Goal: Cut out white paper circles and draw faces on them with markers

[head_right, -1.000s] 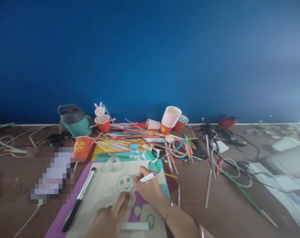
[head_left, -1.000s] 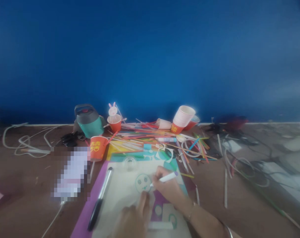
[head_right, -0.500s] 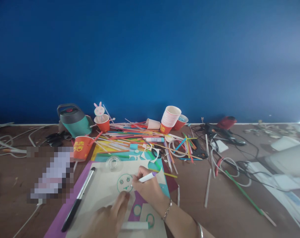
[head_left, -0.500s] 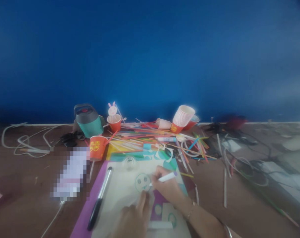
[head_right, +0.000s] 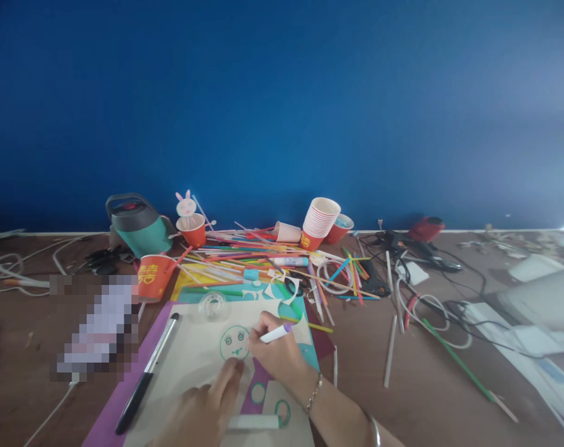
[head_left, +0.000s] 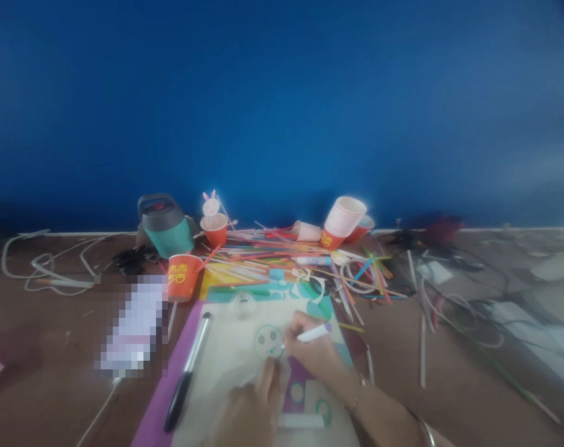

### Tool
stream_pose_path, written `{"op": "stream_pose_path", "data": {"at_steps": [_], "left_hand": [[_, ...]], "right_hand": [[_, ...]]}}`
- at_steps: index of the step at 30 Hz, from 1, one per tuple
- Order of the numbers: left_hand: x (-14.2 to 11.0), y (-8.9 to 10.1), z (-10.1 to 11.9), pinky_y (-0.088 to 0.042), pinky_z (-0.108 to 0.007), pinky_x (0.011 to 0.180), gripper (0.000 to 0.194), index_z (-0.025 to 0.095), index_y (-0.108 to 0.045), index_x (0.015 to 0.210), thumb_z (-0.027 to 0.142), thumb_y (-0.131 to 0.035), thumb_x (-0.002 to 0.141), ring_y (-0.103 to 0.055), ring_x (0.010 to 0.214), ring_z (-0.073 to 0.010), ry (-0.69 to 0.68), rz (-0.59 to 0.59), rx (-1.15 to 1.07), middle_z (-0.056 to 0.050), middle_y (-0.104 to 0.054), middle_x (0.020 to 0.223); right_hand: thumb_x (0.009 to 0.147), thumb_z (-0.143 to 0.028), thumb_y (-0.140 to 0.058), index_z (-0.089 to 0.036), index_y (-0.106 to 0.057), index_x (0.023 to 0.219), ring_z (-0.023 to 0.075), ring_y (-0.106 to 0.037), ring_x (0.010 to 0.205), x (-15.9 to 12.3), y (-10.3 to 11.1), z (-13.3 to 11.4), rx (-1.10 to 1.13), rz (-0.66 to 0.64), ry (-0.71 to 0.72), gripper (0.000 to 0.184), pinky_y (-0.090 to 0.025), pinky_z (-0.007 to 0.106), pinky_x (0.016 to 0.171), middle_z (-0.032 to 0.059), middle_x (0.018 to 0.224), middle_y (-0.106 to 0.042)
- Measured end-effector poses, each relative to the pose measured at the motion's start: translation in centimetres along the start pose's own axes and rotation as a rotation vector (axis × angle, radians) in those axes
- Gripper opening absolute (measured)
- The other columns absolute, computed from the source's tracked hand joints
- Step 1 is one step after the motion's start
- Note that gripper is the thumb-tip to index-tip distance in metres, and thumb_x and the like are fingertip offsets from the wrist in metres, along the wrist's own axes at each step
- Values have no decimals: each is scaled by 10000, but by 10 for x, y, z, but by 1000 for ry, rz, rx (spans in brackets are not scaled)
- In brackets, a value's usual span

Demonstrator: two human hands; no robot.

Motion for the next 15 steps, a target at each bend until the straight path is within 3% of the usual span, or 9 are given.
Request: {"op": "stream_pose_path", "data": {"at_steps": [7, 15], "left_hand": [[0, -2, 1, -460, -196, 468, 597, 181, -474, 1318, 72, -512, 732, -549, 486, -65, 8, -3, 17, -154, -559, 1220], [0, 3, 0, -461, -194, 464, 613, 190, -473, 1324, 77, -529, 724, -561, 489, -69, 3, 19, 51, -151, -573, 1203]], "right_hand": [[674, -263, -476, -232, -304, 536, 103, -337, 450, 0, 1, 2, 101, -10, -69, 223, -274, 214, 422, -65, 447, -351], [667, -266, -479, -231, -325, 543, 101, -355, 464, -1, 1, -1, 47, -56, -31, 201, -283, 209, 426, -63, 470, -361]]}}
Point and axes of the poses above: each hand's wrist, its own x-axis towards the middle knuckle, its own y-axis out of the back of the hand, z = x × y, the point moved 2 cm from there along x, towards the middle knuckle
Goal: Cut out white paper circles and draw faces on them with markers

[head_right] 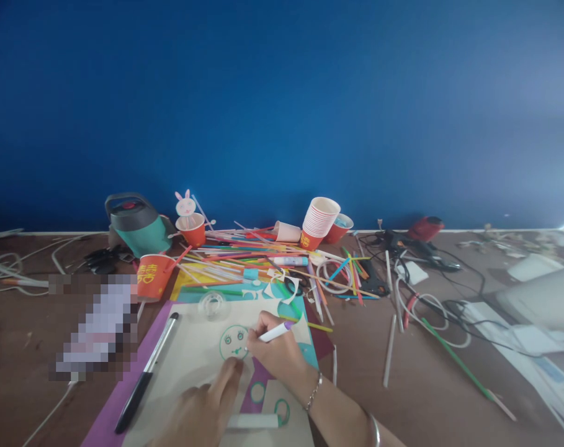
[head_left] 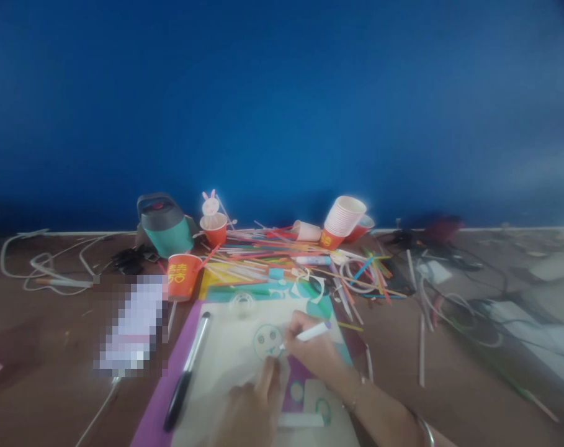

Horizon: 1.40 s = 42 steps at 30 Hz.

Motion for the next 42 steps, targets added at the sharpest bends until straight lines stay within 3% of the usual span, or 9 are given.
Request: {"op": "stream_pose_path", "data": {"at_steps": [5, 13, 17, 21, 26, 33, 42], "left_hand": [[-1, -1, 0, -462, -200, 458, 614, 191, -473, 1323, 72, -518, 722, -550, 475, -67, 8, 9, -17, -154, -564, 1205], [-1, -7, 0, -490, -190, 495, 557, 145, -470, 1320, 75, -459, 768, -588, 513, -72, -42, -40, -70, -159, -554, 1257], [-7, -5, 3, -506, -188, 529, 544, 171, -494, 1311, 40, -437, 786, -603, 558, -78, -1, 11, -60, -155, -537, 1294], [-14, 0, 4, -508, -191, 525, 503, 177, -564, 1250, 27, -450, 784, -605, 549, -84, 60, 19, -26, -148, -584, 1245], [-14, 3, 4, -494, -197, 480, 535, 135, -567, 1255, 5, -452, 750, -583, 488, -80, 109, -53, 37, -215, -544, 1297], [-10, -3, 5, -476, -202, 440, 542, 127, -549, 1276, 45, -493, 742, -573, 469, -88, 95, -42, 92, -240, -549, 1281], [-8, -1, 6, -470, -220, 426, 544, 134, -542, 1284, 67, -519, 744, -561, 459, -95, 74, -21, 96, -249, -558, 1265]], "right_hand": [[632, -237, -482, -226, -331, 519, 97, -353, 467, 0, 0, -3, -14, 32, 41, 190, -294, 209, 439, -62, 464, -372], [664, -351, -547, -229, -368, 523, 95, -411, 369, 9, 9, 5, 406, 126, -195, 259, -304, 199, 390, -57, 376, -462], [737, -422, -544, -221, -383, 543, 82, -387, 373, 8, 14, 4, 513, 171, -187, 323, -286, 189, 387, -63, 384, -446], [733, -350, -572, -222, -389, 550, 87, -398, 394, -1, 8, -6, 390, 105, -106, 289, -323, 197, 410, -69, 408, -439], [687, -225, -559, -217, -389, 560, 90, -408, 471, -12, -10, -11, 177, -18, -44, 212, -314, 185, 425, -66, 499, -432], [728, -230, -502, -219, -362, 577, 94, -397, 484, -15, -13, -10, 63, -41, 12, 206, -299, 189, 432, -69, 498, -385], [736, -266, -525, -211, -400, 590, 105, -416, 523, -16, -14, -8, 25, -62, 44, 200, -326, 198, 467, -56, 527, -427]]}}
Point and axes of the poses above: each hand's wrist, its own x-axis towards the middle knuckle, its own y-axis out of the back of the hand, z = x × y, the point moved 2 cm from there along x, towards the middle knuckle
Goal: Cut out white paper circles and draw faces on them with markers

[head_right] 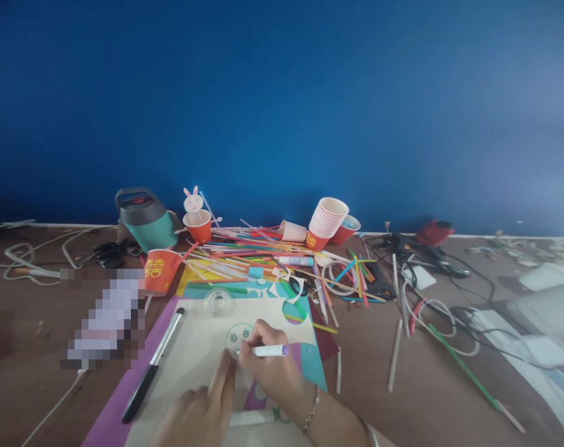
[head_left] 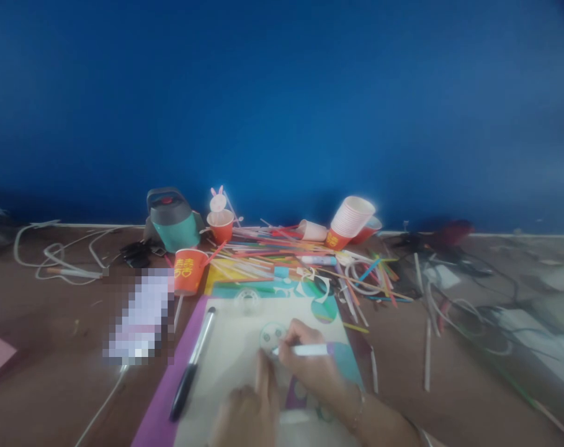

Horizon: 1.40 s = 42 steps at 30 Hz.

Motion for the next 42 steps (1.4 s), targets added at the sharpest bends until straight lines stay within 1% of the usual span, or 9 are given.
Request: {"op": "stream_pose_path", "data": {"at_steps": [7, 14, 17, 21, 24, 28, 33, 37, 42], "left_hand": [[1, 4, -1, -473, -208, 420, 515, 111, -564, 1258, 66, -506, 748, -559, 450, -88, -15, -2, 13, -247, -558, 1266], [1, 3, 0, -477, -216, 421, 523, 125, -566, 1260, 69, -505, 743, -561, 456, -95, -4, -5, 8, -242, -562, 1265], [0, 2, 0, -476, -215, 412, 533, 125, -567, 1259, 64, -507, 732, -553, 448, -91, -13, -6, 11, -243, -554, 1274], [-1, -2, 1, -475, -217, 415, 567, 140, -542, 1282, 71, -530, 719, -564, 459, -96, -12, -7, 2, -253, -547, 1273], [-1, -3, 1, -473, -216, 425, 565, 140, -544, 1280, 62, -527, 720, -568, 465, -94, -5, -15, 8, -253, -547, 1273], [0, 1, -1, -465, -209, 420, 549, 147, -549, 1274, 66, -523, 731, -565, 454, -90, -22, -2, 11, -247, -558, 1264], [0, 1, -1, -459, -211, 421, 536, 133, -553, 1265, 82, -534, 731, -560, 454, -91, -28, -2, -1, -259, -562, 1249], [0, -3, 0, -453, -214, 423, 551, 136, -543, 1278, 88, -533, 729, -551, 456, -89, -16, -9, 5, -264, -554, 1257], [0, -1, 1, -447, -214, 417, 524, 135, -564, 1257, 94, -529, 736, -554, 459, -96, -8, -2, 6, -260, -566, 1245]], "right_hand": [[742, -269, -523, -209, -398, 597, 102, -407, 527, -1, 0, -2, -6, -14, -17, 200, -320, 197, 470, -58, 530, -425], [719, -234, -543, -205, -415, 590, 97, -424, 521, -1, -2, -2, -10, -3, -5, 184, -332, 191, 469, -60, 523, -440], [701, -253, -540, -214, -405, 556, 99, -419, 486, 2, 1, -1, 58, 63, -48, 202, -333, 197, 445, -57, 488, -442], [721, -345, -513, -231, -381, 527, 102, -404, 408, 9, 10, 1, 262, 172, -162, 260, -356, 218, 416, -48, 417, -463], [708, -379, -496, -240, -362, 514, 103, -388, 374, 12, 14, 1, 326, 203, -218, 274, -342, 224, 394, -48, 389, -451], [678, -331, -494, -241, -364, 514, 108, -404, 395, 10, 10, -1, 210, 155, -162, 228, -339, 223, 403, -48, 405, -450], [702, -272, -498, -232, -348, 543, 99, -366, 444, 5, 2, 2, 30, 82, -71, 222, -279, 201, 396, -65, 455, -387], [705, -238, -503, -221, -359, 557, 94, -369, 474, 3, 2, 3, -1, 38, -35, 207, -284, 185, 409, -65, 484, -393], [703, -233, -505, -219, -364, 555, 96, -384, 485, 3, 2, 2, -19, 48, -11, 205, -301, 187, 426, -64, 489, -396]]}}
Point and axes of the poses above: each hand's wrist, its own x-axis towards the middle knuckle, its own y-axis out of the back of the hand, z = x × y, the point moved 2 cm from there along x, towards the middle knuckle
